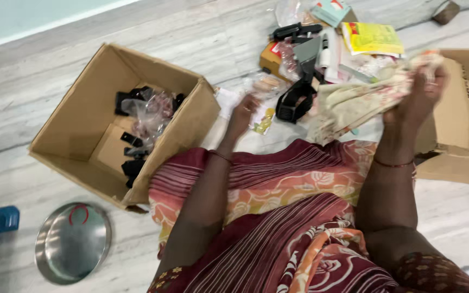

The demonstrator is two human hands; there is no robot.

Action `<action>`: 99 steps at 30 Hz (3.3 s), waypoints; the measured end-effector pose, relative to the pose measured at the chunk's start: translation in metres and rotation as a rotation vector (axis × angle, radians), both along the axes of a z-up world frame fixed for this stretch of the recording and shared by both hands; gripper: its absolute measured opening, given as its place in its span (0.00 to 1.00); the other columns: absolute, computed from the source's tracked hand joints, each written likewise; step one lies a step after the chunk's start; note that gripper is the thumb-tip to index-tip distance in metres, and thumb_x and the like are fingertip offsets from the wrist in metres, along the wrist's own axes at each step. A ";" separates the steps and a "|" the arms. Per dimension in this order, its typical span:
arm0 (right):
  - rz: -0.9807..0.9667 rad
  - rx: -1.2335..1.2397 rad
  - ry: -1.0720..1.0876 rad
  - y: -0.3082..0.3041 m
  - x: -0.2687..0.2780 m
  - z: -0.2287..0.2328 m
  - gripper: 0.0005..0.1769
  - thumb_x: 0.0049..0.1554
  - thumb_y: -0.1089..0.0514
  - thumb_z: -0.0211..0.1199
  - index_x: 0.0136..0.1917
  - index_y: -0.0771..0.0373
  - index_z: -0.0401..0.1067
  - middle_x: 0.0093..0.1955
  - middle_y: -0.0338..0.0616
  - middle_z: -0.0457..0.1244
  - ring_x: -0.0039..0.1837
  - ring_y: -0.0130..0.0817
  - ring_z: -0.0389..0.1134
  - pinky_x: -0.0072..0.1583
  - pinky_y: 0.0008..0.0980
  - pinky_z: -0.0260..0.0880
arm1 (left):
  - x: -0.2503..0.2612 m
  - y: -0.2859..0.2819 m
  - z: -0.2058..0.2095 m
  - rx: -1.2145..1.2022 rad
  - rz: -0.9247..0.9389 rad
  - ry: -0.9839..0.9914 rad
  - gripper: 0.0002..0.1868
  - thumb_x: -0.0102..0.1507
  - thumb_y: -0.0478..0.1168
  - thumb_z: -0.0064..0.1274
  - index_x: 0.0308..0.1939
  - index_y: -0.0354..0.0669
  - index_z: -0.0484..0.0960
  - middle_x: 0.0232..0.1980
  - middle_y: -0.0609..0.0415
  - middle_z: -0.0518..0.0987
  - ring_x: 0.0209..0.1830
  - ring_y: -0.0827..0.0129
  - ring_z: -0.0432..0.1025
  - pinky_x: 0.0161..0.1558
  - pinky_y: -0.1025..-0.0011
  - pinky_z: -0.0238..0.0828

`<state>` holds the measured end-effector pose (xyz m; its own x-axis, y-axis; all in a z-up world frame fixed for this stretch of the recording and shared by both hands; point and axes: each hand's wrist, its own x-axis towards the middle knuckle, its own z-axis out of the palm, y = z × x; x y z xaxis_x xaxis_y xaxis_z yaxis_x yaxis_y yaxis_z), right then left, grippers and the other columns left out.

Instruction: The person sits on the floor and wipes various small items, including a black plastic object and a metal scraper, using a patterned cloth. The person handles each item individually, wiping it thoroughly before placing it into a cardboard box.

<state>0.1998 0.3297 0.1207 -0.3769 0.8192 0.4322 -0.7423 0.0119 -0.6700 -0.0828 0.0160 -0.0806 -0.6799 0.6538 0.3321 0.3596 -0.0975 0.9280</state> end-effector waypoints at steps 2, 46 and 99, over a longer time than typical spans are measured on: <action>-0.081 0.068 0.118 0.015 0.015 0.008 0.21 0.71 0.62 0.66 0.70 0.63 0.59 0.65 0.51 0.63 0.62 0.39 0.69 0.63 0.41 0.76 | 0.047 0.034 -0.031 -0.223 0.060 -0.051 0.20 0.71 0.42 0.53 0.66 0.41 0.73 0.55 0.46 0.82 0.55 0.60 0.78 0.57 0.65 0.75; 0.132 0.979 -0.616 -0.250 -0.069 -0.034 0.27 0.50 0.74 0.61 0.63 0.62 0.71 0.65 0.52 0.61 0.68 0.49 0.61 0.66 0.48 0.62 | 0.115 -0.038 0.087 0.652 -0.322 -1.216 0.22 0.75 0.48 0.44 0.65 0.36 0.74 0.58 0.47 0.79 0.56 0.60 0.75 0.58 0.63 0.75; 0.169 1.122 -0.816 -0.233 -0.040 0.023 0.18 0.58 0.46 0.70 0.55 0.57 0.74 0.46 0.43 0.65 0.41 0.42 0.66 0.46 0.40 0.66 | 0.117 -0.055 0.160 -0.086 0.180 -0.128 0.25 0.76 0.52 0.38 0.51 0.38 0.86 0.19 0.62 0.64 0.20 0.80 0.57 0.24 0.71 0.53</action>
